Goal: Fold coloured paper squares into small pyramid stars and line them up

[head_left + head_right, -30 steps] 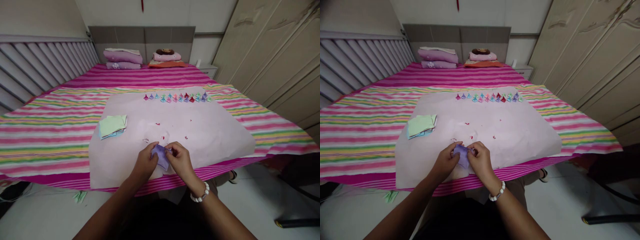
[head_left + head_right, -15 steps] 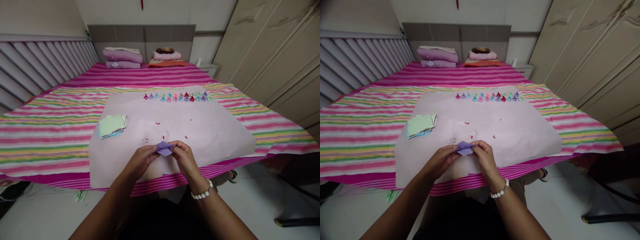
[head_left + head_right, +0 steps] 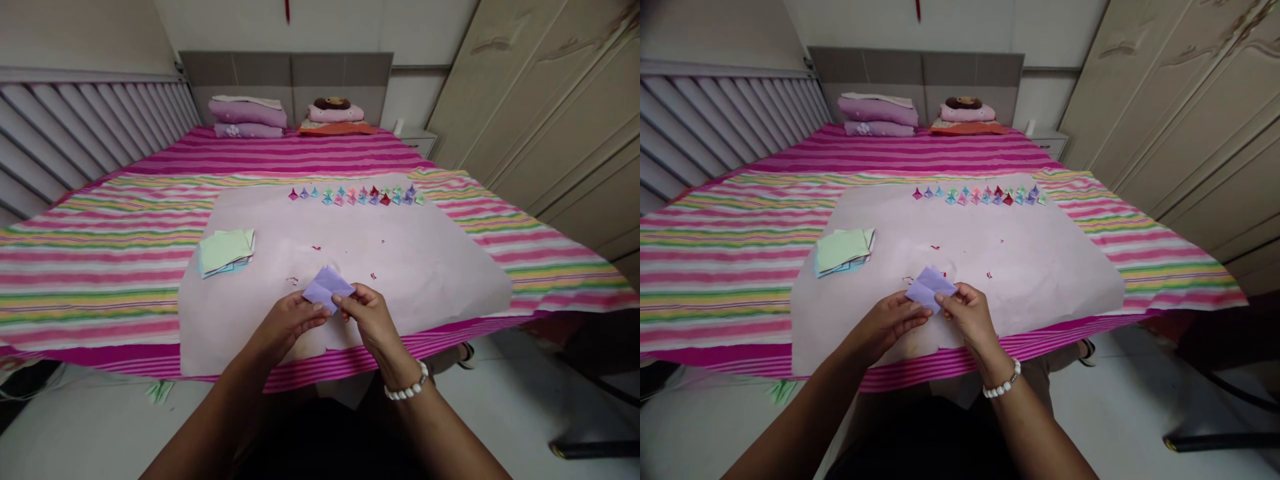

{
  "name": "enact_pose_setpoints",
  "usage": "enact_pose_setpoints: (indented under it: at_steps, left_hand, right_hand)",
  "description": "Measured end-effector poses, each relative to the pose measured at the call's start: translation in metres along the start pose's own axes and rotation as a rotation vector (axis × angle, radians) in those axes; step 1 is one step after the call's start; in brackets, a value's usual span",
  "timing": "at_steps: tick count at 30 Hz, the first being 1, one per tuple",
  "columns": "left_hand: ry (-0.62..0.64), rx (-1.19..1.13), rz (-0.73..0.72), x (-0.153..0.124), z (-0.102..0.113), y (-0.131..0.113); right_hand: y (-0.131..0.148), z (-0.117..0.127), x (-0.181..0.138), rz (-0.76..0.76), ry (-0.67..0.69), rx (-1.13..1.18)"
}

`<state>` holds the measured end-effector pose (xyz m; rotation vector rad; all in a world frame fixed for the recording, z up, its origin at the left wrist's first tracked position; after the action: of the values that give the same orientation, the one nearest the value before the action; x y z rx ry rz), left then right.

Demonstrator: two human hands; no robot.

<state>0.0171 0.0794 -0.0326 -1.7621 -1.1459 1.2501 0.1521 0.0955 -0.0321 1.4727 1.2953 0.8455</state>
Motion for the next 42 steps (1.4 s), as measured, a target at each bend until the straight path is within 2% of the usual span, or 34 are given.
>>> enact_pose_setpoints:
  at_steps: [5, 7, 9, 11, 13, 16, 20, 25, 32, 37, 42]
  left_hand:
    - [-0.25, 0.339, -0.451, -0.005, 0.018, -0.032]
    - [-0.277, 0.466, -0.609, -0.01, 0.018, -0.044]
    - [-0.26, 0.487, -0.681, -0.011, 0.018, -0.049]
    - [-0.199, 0.353, -0.623, -0.007, 0.019, -0.045]
    - [-0.129, 0.162, -0.497, -0.001, 0.02, -0.036]
    - [-0.099, 0.021, -0.376, 0.005, 0.021, -0.024]
    - [-0.114, 0.044, -0.323, 0.007, 0.021, -0.018]
    - [-0.051, 0.076, -0.302, 0.003, 0.014, -0.02]
    - [-0.121, 0.089, -0.195, 0.008, 0.021, -0.013]
    - [-0.061, 0.079, -0.14, 0.006, 0.017, -0.013]
    - [-0.068, 0.166, -0.183, 0.004, 0.021, -0.021]
  right_hand:
    - [0.002, -0.001, -0.002, 0.011, 0.021, 0.016]
    - [0.001, -0.002, -0.003, 0.013, 0.036, 0.012]
    - [0.0, -0.003, -0.004, 0.015, 0.051, 0.012]
    - [-0.001, -0.004, -0.004, 0.013, 0.071, 0.015]
    - [-0.003, -0.006, -0.005, 0.007, 0.087, 0.021]
    - [-0.003, -0.009, -0.006, -0.004, 0.106, 0.03]
    - [-0.004, -0.012, -0.008, -0.017, 0.14, 0.035]
    - [-0.003, -0.014, -0.008, -0.02, 0.163, 0.03]
    - [-0.004, -0.01, -0.006, -0.022, 0.125, -0.009]
    - [-0.001, -0.007, -0.004, -0.015, 0.099, -0.015]
    - [0.002, -0.002, -0.003, -0.022, 0.064, 0.003]
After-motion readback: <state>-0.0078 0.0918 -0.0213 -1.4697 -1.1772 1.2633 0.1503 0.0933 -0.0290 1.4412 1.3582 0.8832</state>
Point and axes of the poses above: each hand's wrist, its own x-axis towards the middle knuckle, its own z-axis out of the back of the hand, y = z × x, the point moved 9 cm from there along x, towards the middle knuckle, and after that the axes turned 11 degrees about -y, right-handed, at the moved point
